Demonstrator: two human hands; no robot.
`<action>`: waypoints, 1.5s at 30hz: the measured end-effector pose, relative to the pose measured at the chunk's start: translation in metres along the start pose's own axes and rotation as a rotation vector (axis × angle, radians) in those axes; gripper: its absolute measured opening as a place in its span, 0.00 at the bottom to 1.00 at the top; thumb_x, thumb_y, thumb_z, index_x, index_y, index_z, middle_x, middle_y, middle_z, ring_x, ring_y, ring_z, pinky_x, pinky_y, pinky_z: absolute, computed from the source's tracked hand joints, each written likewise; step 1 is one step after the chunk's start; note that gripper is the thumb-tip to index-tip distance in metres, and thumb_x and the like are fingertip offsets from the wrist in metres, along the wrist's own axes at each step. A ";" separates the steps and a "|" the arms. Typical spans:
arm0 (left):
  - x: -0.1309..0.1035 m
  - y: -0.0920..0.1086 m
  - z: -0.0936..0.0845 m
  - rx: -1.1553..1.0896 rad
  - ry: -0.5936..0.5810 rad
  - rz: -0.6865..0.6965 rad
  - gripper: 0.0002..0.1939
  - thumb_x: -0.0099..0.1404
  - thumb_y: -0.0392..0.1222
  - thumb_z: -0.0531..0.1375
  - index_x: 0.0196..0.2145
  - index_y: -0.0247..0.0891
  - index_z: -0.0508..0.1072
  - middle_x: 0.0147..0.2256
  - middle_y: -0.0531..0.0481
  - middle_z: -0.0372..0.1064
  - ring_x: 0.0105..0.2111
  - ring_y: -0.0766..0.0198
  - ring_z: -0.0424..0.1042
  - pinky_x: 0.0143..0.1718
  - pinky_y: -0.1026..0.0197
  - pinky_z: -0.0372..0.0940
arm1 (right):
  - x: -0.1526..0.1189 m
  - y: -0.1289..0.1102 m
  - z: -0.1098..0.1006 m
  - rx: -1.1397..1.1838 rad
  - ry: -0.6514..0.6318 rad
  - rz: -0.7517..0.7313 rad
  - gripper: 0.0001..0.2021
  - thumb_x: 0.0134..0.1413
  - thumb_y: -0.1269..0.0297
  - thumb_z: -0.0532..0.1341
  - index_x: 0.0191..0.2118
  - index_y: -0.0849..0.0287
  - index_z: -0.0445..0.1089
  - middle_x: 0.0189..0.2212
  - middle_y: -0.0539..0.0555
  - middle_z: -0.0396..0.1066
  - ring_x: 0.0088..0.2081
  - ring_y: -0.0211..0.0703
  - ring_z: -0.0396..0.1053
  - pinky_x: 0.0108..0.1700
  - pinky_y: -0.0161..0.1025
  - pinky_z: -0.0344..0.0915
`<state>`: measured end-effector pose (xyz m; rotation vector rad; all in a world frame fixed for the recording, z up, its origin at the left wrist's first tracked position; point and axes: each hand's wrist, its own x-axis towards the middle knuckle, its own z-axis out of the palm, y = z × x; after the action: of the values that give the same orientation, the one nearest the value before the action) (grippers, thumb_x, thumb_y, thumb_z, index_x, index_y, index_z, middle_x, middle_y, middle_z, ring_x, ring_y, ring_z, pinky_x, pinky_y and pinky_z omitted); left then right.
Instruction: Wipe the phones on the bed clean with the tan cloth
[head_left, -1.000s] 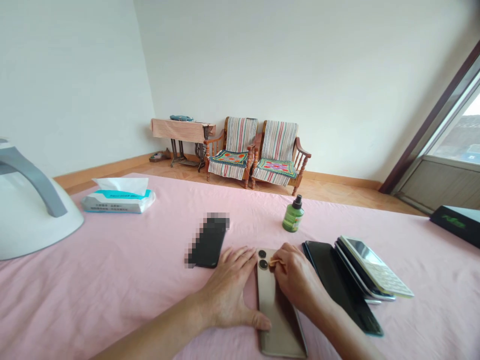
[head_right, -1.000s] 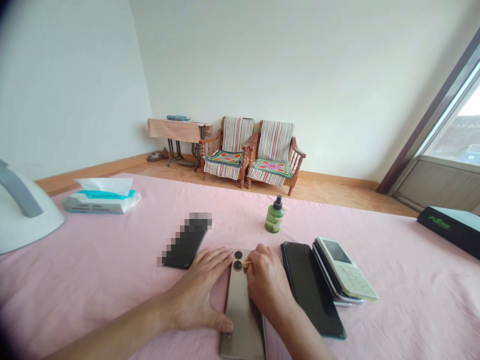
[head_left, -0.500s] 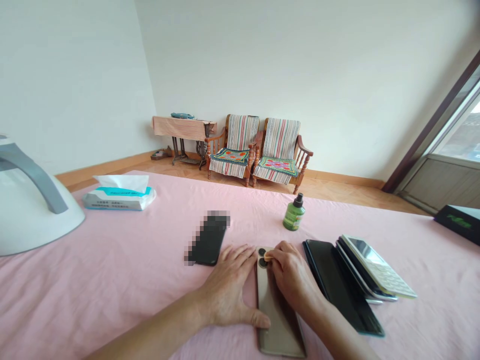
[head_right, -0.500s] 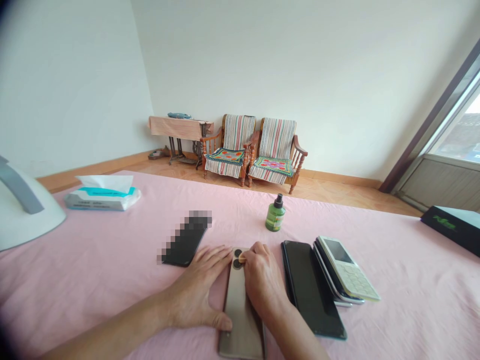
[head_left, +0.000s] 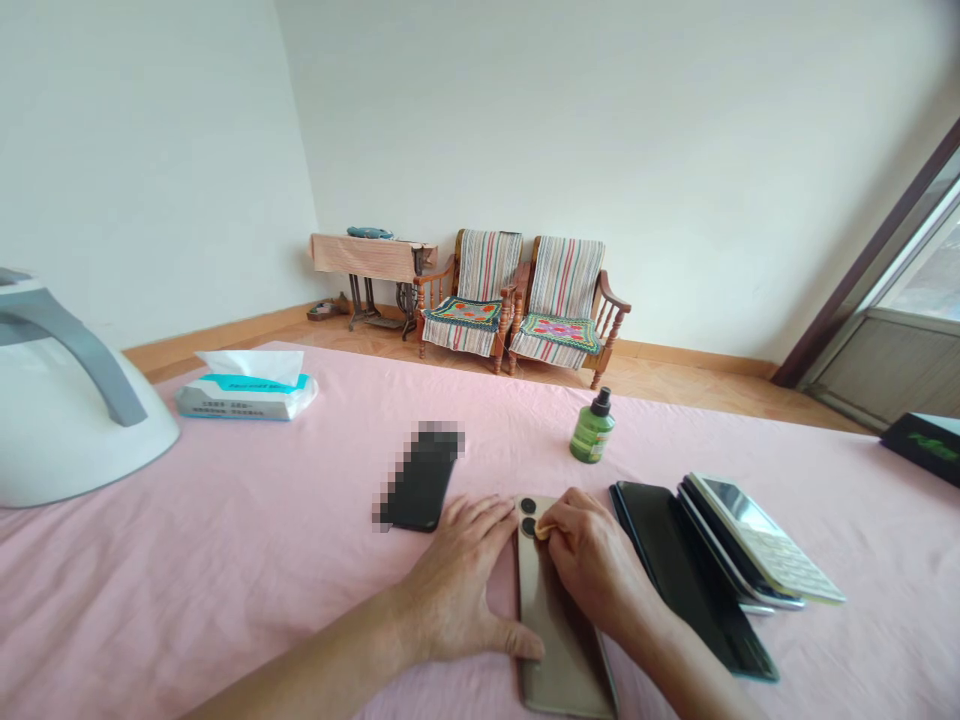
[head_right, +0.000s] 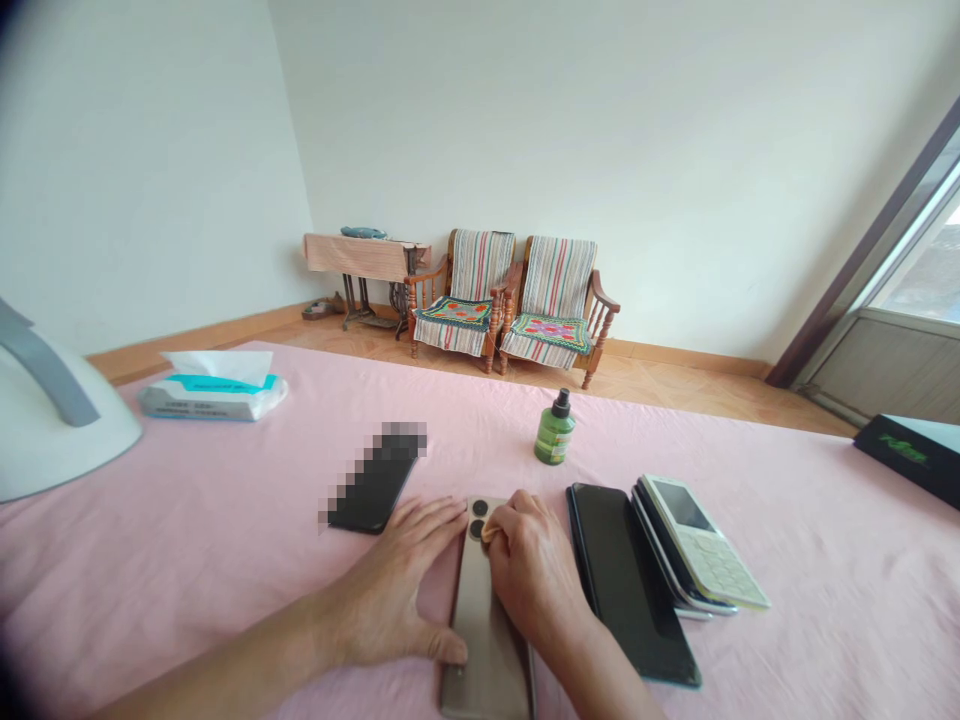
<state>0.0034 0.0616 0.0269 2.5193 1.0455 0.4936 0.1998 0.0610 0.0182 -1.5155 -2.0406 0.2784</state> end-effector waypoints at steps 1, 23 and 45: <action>0.000 0.000 0.000 0.002 0.007 -0.002 0.52 0.47 0.72 0.60 0.61 0.34 0.58 0.62 0.35 0.54 0.61 0.42 0.53 0.61 0.38 0.42 | -0.001 0.000 0.000 0.008 -0.006 0.010 0.13 0.50 0.80 0.53 0.27 0.58 0.73 0.28 0.53 0.66 0.34 0.42 0.65 0.39 0.37 0.61; 0.001 -0.002 0.000 0.059 -0.062 -0.003 0.54 0.48 0.72 0.59 0.62 0.34 0.55 0.63 0.35 0.51 0.62 0.41 0.51 0.62 0.38 0.42 | -0.002 -0.007 0.000 0.019 -0.012 0.044 0.14 0.52 0.81 0.53 0.29 0.59 0.74 0.29 0.54 0.65 0.34 0.42 0.64 0.40 0.36 0.61; 0.003 0.002 -0.003 0.019 -0.017 -0.012 0.52 0.46 0.72 0.61 0.61 0.36 0.59 0.60 0.35 0.57 0.59 0.40 0.56 0.60 0.37 0.44 | 0.027 0.010 0.017 0.018 0.064 0.019 0.14 0.50 0.81 0.53 0.28 0.61 0.74 0.28 0.53 0.67 0.33 0.41 0.65 0.37 0.34 0.60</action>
<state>0.0050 0.0632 0.0314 2.5278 1.0641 0.4605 0.1934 0.0921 0.0087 -1.5150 -1.9701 0.2520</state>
